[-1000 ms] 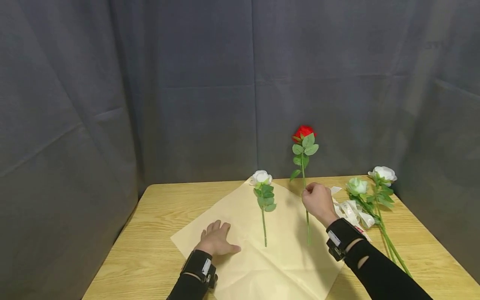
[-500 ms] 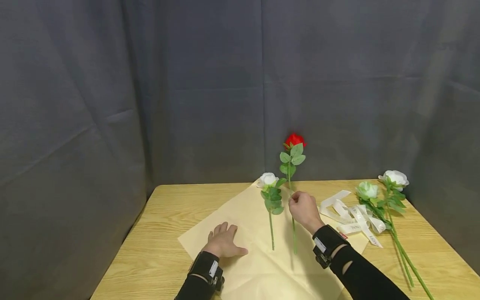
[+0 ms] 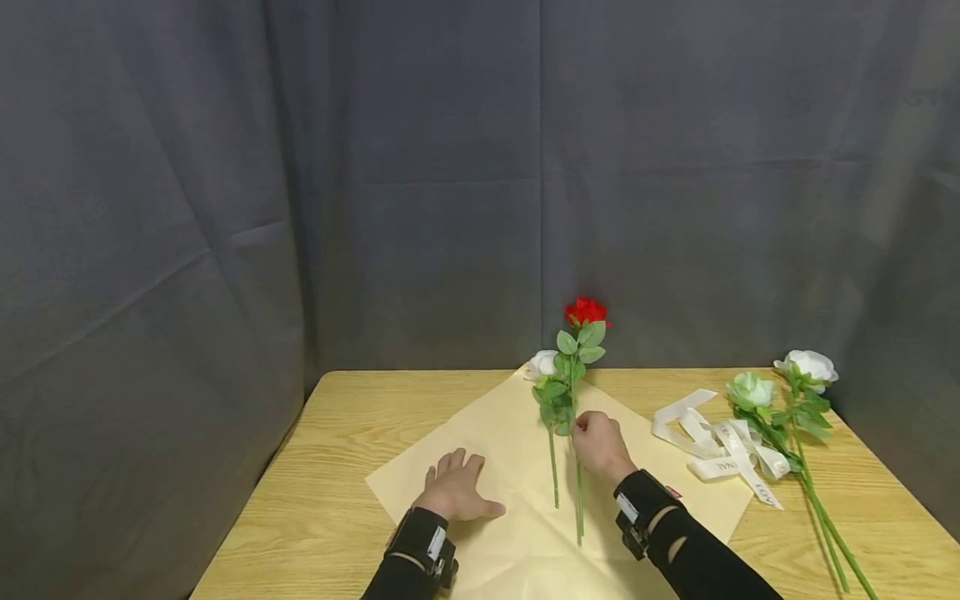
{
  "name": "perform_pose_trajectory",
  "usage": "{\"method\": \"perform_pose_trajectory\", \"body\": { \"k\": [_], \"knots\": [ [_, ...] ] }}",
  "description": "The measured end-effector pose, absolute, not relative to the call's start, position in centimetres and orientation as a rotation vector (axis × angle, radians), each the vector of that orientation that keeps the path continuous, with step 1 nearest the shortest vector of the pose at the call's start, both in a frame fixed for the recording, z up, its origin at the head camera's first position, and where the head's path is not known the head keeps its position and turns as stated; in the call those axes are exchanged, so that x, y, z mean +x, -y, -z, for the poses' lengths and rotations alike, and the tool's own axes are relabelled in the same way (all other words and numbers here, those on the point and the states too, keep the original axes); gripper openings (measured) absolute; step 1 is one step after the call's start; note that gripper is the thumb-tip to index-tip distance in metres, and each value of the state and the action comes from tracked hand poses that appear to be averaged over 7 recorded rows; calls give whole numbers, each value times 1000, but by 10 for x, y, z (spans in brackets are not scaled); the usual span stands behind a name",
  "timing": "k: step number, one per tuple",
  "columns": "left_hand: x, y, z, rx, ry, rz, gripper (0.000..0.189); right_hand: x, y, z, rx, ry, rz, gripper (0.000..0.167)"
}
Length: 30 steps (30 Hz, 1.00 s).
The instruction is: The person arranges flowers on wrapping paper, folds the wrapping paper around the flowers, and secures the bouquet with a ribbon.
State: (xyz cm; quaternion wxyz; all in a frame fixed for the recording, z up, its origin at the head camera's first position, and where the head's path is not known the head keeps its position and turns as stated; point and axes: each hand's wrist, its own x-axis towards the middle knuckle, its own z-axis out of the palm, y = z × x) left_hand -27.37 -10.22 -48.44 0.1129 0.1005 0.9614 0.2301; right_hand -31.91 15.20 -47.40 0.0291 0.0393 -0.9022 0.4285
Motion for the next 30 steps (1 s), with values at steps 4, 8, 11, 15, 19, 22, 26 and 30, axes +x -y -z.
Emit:
{"method": "perform_pose_trajectory", "body": {
  "k": [4,8,11,15,19,22,26,30],
  "knots": [
    [-274,100,483,307,-2813,-661,86,-318,-151,482,99,2791,-1329,29],
    [-274,98,484,316,-2804,-659,87,-317,-152,489,79,2795,-1331,24],
    [-273,98,484,307,-2803,-666,87,-317,-152,493,68,2814,-1328,23],
    [-271,98,483,300,-2809,-665,86,-317,-151,498,55,2856,-1321,22],
    [-270,98,482,303,-2815,-655,86,-317,-149,503,88,2897,-1253,20],
    [-269,99,482,298,-2817,-652,86,-317,-148,504,116,2918,-1199,20],
    [-268,100,478,287,-2814,-657,86,-317,-149,501,124,2932,-1139,23],
    [-267,102,477,286,-2813,-664,86,-316,-149,498,102,2936,-1144,26]
  ]
}}
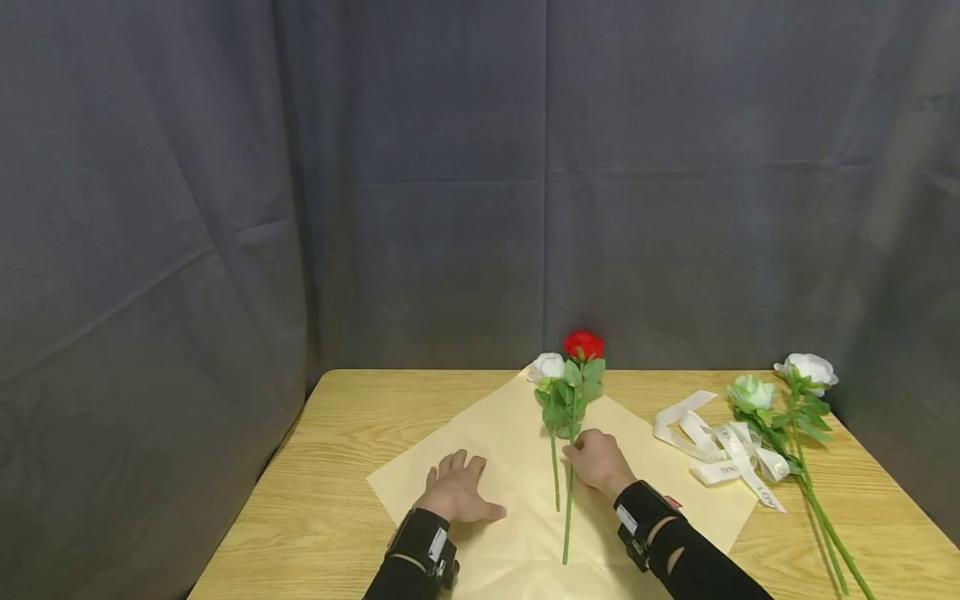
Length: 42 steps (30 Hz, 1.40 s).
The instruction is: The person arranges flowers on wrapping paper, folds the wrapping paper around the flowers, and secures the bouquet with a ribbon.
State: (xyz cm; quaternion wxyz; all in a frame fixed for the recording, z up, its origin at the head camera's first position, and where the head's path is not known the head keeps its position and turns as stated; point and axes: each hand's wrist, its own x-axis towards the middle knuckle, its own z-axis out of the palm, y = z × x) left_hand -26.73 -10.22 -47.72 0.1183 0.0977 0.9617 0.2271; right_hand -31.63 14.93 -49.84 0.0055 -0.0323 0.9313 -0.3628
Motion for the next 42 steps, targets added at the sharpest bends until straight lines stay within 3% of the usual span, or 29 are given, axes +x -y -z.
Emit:
{"method": "perform_pose_trajectory", "body": {
  "k": [6,19,36,42],
  "knots": [
    [-270,98,485,289,-2806,-673,87,-310,-154,500,-103,-2847,1255,17],
    [-268,94,482,320,-2798,-674,87,-305,-175,496,-127,-2841,1231,21],
    [-267,104,475,304,-2801,-731,86,-297,-284,458,168,-3093,916,18],
    [-267,104,481,311,-2803,-733,87,-288,-313,453,298,-3119,904,25]
  ]
}}
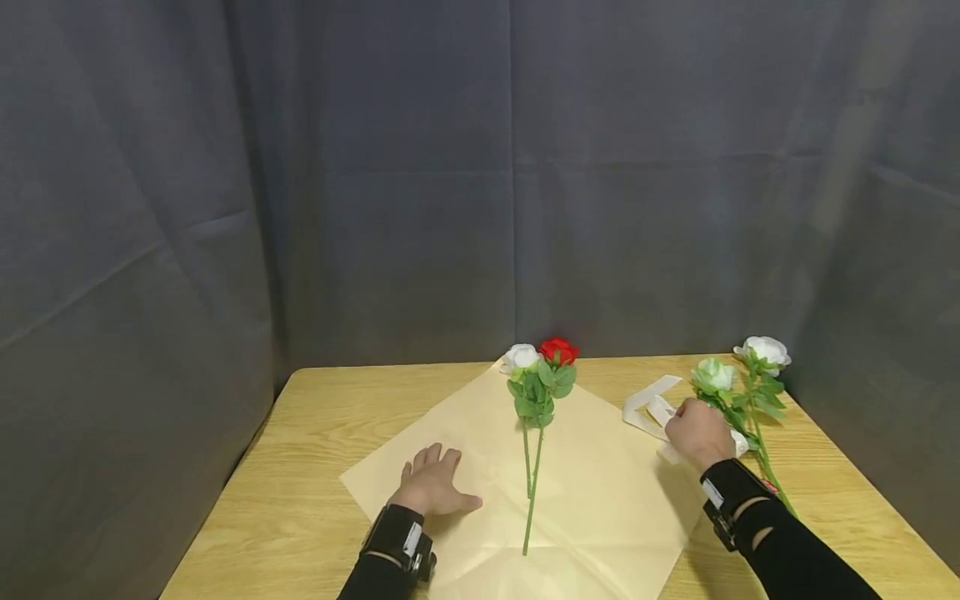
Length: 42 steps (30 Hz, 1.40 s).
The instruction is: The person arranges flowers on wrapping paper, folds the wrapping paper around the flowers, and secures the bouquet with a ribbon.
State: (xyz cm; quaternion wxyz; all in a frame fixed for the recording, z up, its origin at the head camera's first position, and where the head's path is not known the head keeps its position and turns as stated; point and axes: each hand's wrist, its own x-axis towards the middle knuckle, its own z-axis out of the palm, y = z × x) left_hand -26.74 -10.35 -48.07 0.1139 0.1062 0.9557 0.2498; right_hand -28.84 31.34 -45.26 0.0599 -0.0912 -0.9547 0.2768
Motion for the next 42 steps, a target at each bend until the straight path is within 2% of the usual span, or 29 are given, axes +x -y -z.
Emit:
{"method": "perform_pose_trajectory", "body": {
  "k": [5,12,16,37,42],
  "knots": [
    [-265,103,479,302,-2803,-722,86,-282,-334,450,-403,2895,-790,33],
    [-266,101,479,310,-2795,-725,86,-273,-364,447,-547,2928,-672,21],
    [-266,102,480,306,-2782,-718,86,-269,-376,450,-601,2945,-637,22],
    [-266,102,479,308,-2787,-742,85,-255,-404,467,-734,2976,-569,30],
    [-267,101,479,304,-2790,-741,86,-252,-407,469,-725,3014,-585,27]
  ]
}}
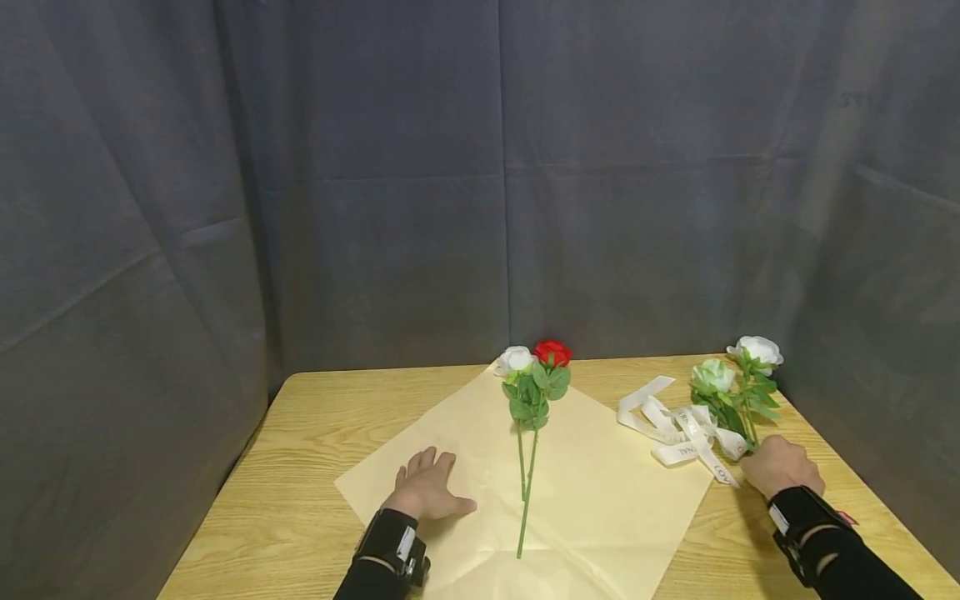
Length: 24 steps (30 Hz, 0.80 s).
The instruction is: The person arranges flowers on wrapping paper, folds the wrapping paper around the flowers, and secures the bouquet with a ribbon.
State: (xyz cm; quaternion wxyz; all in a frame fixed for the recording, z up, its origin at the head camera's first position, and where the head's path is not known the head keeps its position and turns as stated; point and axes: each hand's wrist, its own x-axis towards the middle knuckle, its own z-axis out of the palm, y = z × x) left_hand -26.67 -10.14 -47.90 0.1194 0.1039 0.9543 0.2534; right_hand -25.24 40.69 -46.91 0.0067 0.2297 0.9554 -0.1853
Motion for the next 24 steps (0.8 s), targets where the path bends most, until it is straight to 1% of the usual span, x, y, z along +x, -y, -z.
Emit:
{"method": "perform_pose_trajectory", "body": {
  "k": [9,14,18,24],
  "knots": [
    [-267,102,478,309,-2795,-724,86,-252,-401,461,697,-3104,713,25],
    [-265,102,478,306,-2795,-718,86,-257,-388,450,707,-3136,811,27],
    [-265,102,479,308,-2786,-727,86,-261,-377,442,682,-3157,848,26],
    [-265,102,476,310,-2778,-738,87,-271,-351,431,587,-3205,868,28]
  ]
}}
